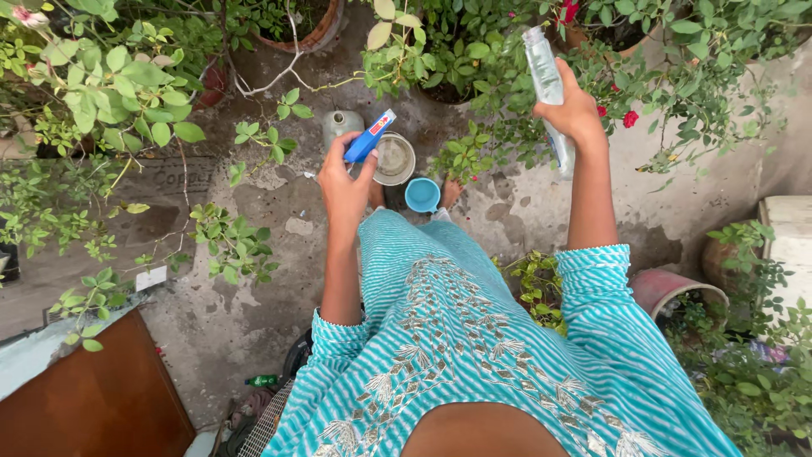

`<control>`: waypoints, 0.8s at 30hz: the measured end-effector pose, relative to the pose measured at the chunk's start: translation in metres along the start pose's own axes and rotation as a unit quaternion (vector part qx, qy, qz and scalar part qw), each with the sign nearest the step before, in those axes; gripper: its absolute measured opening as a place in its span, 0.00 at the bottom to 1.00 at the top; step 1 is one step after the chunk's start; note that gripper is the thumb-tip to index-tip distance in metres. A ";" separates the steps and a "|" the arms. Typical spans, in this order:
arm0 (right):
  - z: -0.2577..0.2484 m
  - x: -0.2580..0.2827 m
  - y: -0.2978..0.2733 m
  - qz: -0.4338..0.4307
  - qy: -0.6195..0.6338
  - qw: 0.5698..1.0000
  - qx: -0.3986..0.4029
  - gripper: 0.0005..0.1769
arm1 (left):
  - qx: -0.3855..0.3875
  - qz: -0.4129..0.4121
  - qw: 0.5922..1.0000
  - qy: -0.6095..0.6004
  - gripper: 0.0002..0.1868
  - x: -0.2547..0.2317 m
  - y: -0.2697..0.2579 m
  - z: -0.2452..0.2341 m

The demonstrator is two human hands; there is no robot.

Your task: The person attaches a spray nozzle onto a bottle, waters potted plants using a plastic mug, and fills the mug with water from a bucket.

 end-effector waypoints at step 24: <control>-0.037 -0.005 -0.042 -0.367 0.353 0.852 -0.122 0.46 | -0.052 0.019 0.995 -0.077 0.18 -0.029 -0.057 0.037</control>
Point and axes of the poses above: each hand's wrist, its own y-axis towards the middle knuckle, its own z-axis out of the palm, x = y × z, the point moved 10 cm from there along y, towards the middle knuckle, and after that the axes turned 8 degrees about x, right-handed, at the moved point
